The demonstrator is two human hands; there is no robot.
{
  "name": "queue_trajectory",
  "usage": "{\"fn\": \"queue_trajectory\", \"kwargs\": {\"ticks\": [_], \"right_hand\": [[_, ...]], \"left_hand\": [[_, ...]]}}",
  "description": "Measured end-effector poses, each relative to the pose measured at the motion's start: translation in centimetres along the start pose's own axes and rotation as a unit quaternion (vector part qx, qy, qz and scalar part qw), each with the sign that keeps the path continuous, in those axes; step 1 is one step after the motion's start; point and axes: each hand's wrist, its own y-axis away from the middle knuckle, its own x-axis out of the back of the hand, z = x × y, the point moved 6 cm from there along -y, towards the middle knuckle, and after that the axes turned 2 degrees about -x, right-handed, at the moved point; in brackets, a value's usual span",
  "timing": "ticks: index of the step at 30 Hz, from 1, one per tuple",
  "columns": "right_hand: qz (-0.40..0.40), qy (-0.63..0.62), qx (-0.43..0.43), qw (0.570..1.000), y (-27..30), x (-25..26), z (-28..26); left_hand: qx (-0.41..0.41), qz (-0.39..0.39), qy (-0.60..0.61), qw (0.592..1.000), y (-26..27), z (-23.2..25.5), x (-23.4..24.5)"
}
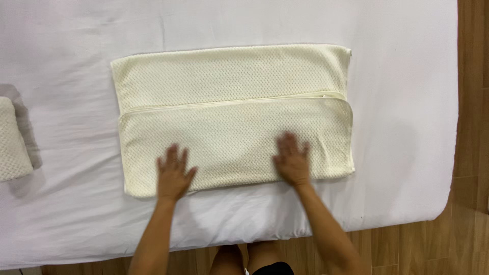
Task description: The person unfolds a white textured towel on a bed, smooths it out, and folds it into a compact roll. The person then carries the rolled towel to the bathroom and places it on the sink counter.
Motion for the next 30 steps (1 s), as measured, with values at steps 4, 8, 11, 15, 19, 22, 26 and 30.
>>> {"fn": "queue_trajectory", "kwargs": {"ticks": [4, 8, 11, 15, 19, 22, 26, 30], "right_hand": [[-0.021, 0.004, -0.099, 0.995, 1.1, 2.0, 7.9], [-0.021, 0.028, -0.188, 0.981, 1.1, 3.1, 10.8], [0.017, 0.052, -0.193, 0.980, 0.8, 3.8, 9.2], [0.032, 0.013, -0.080, 0.996, 1.1, 4.3, 5.8], [0.046, 0.047, -0.108, 0.992, 2.1, 4.5, 8.1], [0.108, 0.048, -0.229, 0.966, 3.4, 5.1, 13.0], [0.100, -0.043, -0.335, 0.936, 4.3, 7.0, 15.5], [0.099, -0.199, -0.420, 0.880, 4.9, 9.4, 15.6]], "left_hand": [[0.086, -0.034, 0.004, 0.996, 2.8, -5.0, 1.0], [0.096, -0.066, 0.011, 0.993, 3.0, -6.2, 1.3], [0.097, -0.077, -0.015, 0.992, 3.2, -6.0, 2.0], [0.098, -0.036, -0.079, 0.991, 4.0, -6.5, 4.4], [0.220, 0.032, -0.024, 0.975, 5.1, -8.4, 6.6], [0.328, -0.009, 0.102, 0.939, 6.1, -10.8, 5.7], [0.304, 0.053, 0.092, 0.947, 6.2, -11.5, 6.6], [0.407, -0.048, 0.213, 0.887, 7.0, -13.6, 5.0]]}}
